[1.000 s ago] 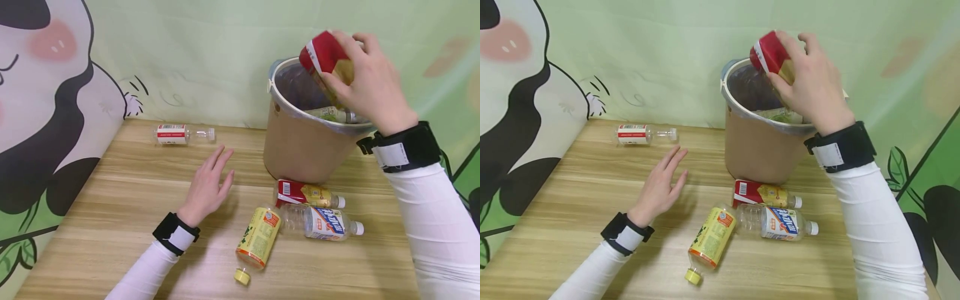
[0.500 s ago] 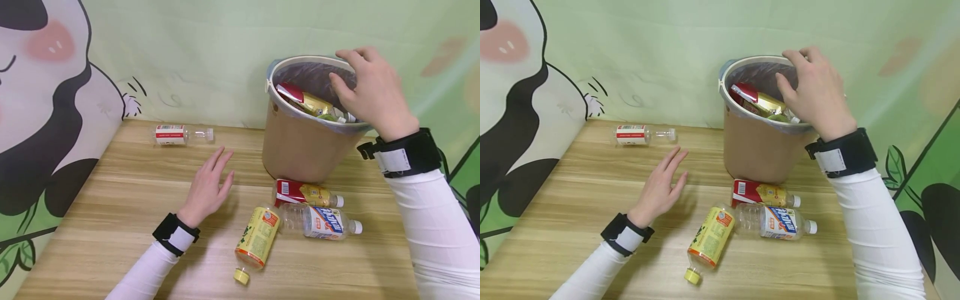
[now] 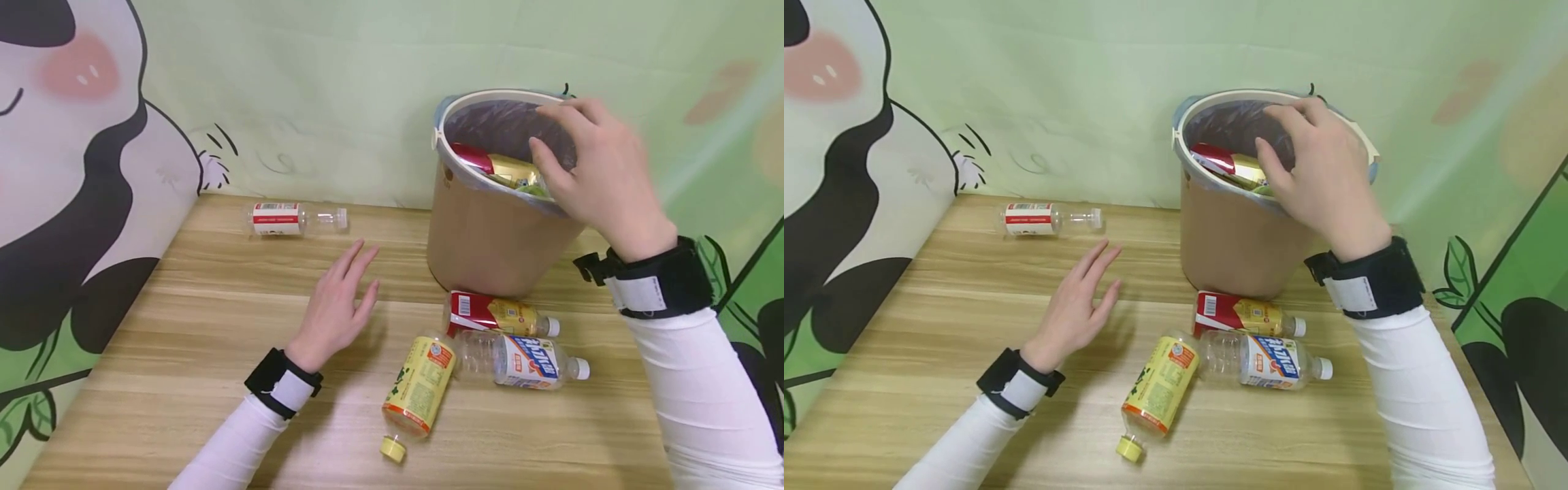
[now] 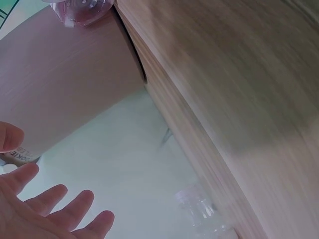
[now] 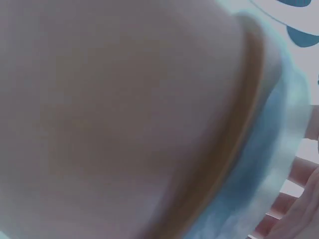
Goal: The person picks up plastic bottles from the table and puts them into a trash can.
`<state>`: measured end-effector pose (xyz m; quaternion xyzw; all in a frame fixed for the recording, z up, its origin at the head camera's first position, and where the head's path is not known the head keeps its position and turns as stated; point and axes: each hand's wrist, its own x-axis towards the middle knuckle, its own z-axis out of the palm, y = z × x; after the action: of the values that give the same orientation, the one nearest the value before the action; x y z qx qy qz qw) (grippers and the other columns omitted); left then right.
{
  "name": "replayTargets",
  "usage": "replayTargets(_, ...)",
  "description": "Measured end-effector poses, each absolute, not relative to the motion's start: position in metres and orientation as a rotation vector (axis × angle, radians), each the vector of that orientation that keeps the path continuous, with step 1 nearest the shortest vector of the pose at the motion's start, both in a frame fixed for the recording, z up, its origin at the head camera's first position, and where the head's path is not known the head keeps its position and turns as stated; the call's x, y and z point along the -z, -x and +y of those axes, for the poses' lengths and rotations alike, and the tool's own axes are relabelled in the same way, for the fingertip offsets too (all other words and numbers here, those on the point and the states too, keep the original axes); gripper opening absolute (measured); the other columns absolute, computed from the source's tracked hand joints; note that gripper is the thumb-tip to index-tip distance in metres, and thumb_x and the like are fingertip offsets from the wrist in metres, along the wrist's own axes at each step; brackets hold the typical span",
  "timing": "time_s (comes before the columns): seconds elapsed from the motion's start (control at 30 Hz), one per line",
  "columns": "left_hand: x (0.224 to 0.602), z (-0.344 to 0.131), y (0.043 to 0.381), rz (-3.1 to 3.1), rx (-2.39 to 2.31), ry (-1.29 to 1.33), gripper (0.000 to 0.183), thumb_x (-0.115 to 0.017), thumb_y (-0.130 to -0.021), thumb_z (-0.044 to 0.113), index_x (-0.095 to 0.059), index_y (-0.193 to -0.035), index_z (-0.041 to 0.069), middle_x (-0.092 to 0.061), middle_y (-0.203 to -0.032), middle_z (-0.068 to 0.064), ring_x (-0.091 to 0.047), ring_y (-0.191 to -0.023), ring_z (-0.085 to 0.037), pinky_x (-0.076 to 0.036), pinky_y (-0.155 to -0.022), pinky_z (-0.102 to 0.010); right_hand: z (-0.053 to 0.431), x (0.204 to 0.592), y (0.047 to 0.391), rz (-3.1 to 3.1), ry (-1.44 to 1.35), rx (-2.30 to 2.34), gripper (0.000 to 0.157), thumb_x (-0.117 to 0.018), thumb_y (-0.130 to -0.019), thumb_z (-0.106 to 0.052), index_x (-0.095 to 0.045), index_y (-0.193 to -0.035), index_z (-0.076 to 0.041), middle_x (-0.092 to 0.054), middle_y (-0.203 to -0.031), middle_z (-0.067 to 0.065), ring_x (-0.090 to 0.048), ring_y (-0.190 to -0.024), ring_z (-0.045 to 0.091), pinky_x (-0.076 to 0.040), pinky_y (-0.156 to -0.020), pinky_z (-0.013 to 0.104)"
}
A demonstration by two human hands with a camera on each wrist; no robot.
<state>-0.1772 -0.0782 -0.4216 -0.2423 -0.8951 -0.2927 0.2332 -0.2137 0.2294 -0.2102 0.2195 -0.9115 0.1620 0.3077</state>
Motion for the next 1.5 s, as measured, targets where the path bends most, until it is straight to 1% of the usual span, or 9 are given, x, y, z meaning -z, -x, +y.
replayTargets(0.2, 0.421, -0.08, 0.172, -2.498, 0.794, 0.681, 0.049, -0.05, -0.095, 0.025, -0.043, -0.14, 0.008, -0.036, -0.147, -0.019, -0.042, -0.127, -0.037, -0.039, -0.1, -0.056, 0.214, 0.226, 0.198, -2.28, -0.68, -0.527, 0.034, -0.059, -0.09, -0.02, -0.063, -0.118, -0.001, -0.061, -0.115, 0.017, -0.055, -0.109, 0.033, -0.046, -0.087, 0.05)
replayTargets(0.47, 0.419, -0.075, 0.159, -2.632, 0.817, 0.734, 0.048, -0.05, -0.095, 0.025, -0.042, -0.14, 0.01, -0.037, -0.147, -0.016, -0.04, -0.13, -0.033, -0.036, -0.105, -0.051, 0.196, 0.259, 0.176, -2.048, -0.788, -0.652, 0.027, -0.054, -0.087, -0.015, -0.067, -0.104, 0.003, -0.06, -0.095, 0.019, -0.056, -0.09, 0.028, -0.046, -0.075, 0.04)
replayTargets(0.6, 0.418, -0.071, 0.15, -2.672, 0.832, 0.791, 0.049, -0.049, -0.096, 0.027, -0.041, -0.141, 0.01, -0.04, -0.144, -0.017, -0.042, -0.128, -0.032, -0.038, -0.104, -0.049, 0.189, 0.278, 0.165, -2.006, -0.799, -0.737, 0.027, -0.053, -0.087, -0.015, -0.068, -0.101, 0.002, -0.06, -0.091, 0.017, -0.056, -0.087, 0.026, -0.045, -0.074, 0.035)
replayTargets(0.8, 0.418, -0.062, 0.137, -2.703, 0.813, 0.869, 0.049, -0.046, -0.097, 0.032, -0.04, -0.142, 0.013, -0.041, -0.144, -0.016, -0.045, -0.126, -0.031, -0.042, -0.1, -0.049, 0.184, 0.309, 0.154, -2.059, -0.824, -0.795, 0.025, -0.054, -0.086, -0.012, -0.068, -0.103, 0.0, -0.062, -0.095, 0.014, -0.057, -0.091, 0.023, -0.046, -0.079, 0.033)
replayTargets(1.0, 0.414, -0.054, 0.124, -2.757, 0.847, 0.912, 0.052, -0.048, -0.096, 0.033, -0.038, -0.144, 0.015, -0.038, -0.146, -0.018, -0.045, -0.126, -0.033, -0.04, -0.101, -0.051, 0.183, 0.339, 0.149, -2.119, -0.758, -0.928, 0.023, -0.059, -0.083, -0.005, -0.068, -0.104, -0.002, -0.063, -0.1, 0.011, -0.057, -0.09, 0.021, -0.047, -0.076, 0.034)
replayTargets(1.1, 0.413, -0.051, 0.118, -2.777, 0.865, 0.915, 0.054, -0.049, -0.095, 0.035, -0.038, -0.144, 0.016, -0.038, -0.146, -0.018, -0.045, -0.126, -0.034, -0.04, -0.101, -0.051, 0.183, 0.351, 0.147, -2.142, -0.745, -1.029, 0.026, -0.062, -0.082, 0.001, -0.067, -0.107, -0.002, -0.063, -0.101, 0.011, -0.058, -0.088, 0.021, -0.049, -0.075, 0.035)
replayTargets(1.23, 0.413, -0.048, 0.111, -2.799, 0.848, 0.922, 0.057, -0.05, -0.095, 0.039, -0.036, -0.145, 0.017, -0.039, -0.145, -0.017, -0.045, -0.126, -0.032, -0.042, -0.1, -0.049, 0.185, 0.364, 0.143, -2.185, -0.734, -1.171, 0.03, -0.062, -0.083, 0.005, -0.066, -0.111, -0.004, -0.064, -0.104, 0.006, -0.06, -0.089, 0.018, -0.053, -0.077, 0.032)
replayTargets(1.33, 0.414, -0.046, 0.106, -2.824, 0.838, 0.937, 0.059, -0.05, -0.094, 0.042, -0.034, -0.146, 0.018, -0.04, -0.145, -0.018, -0.046, -0.125, -0.033, -0.043, -0.099, -0.049, 0.185, 0.371, 0.14, -2.216, -0.716, -1.239, 0.03, -0.061, -0.084, 0.004, -0.065, -0.113, -0.006, -0.063, -0.106, 0.003, -0.061, -0.09, 0.018, -0.054, -0.079, 0.03)
replayTargets(1.5, 0.414, -0.042, 0.098, -2.888, 0.83, 0.956, 0.066, -0.049, -0.093, 0.046, -0.03, -0.148, 0.015, -0.037, -0.145, -0.023, -0.046, -0.124, -0.037, -0.046, -0.094, -0.053, 0.185, 0.382, 0.137, -2.236, -0.705, -1.28, 0.028, -0.061, -0.085, 0.001, -0.065, -0.113, -0.006, -0.063, -0.107, 0.002, -0.063, -0.088, 0.023, -0.053, -0.078, 0.024)
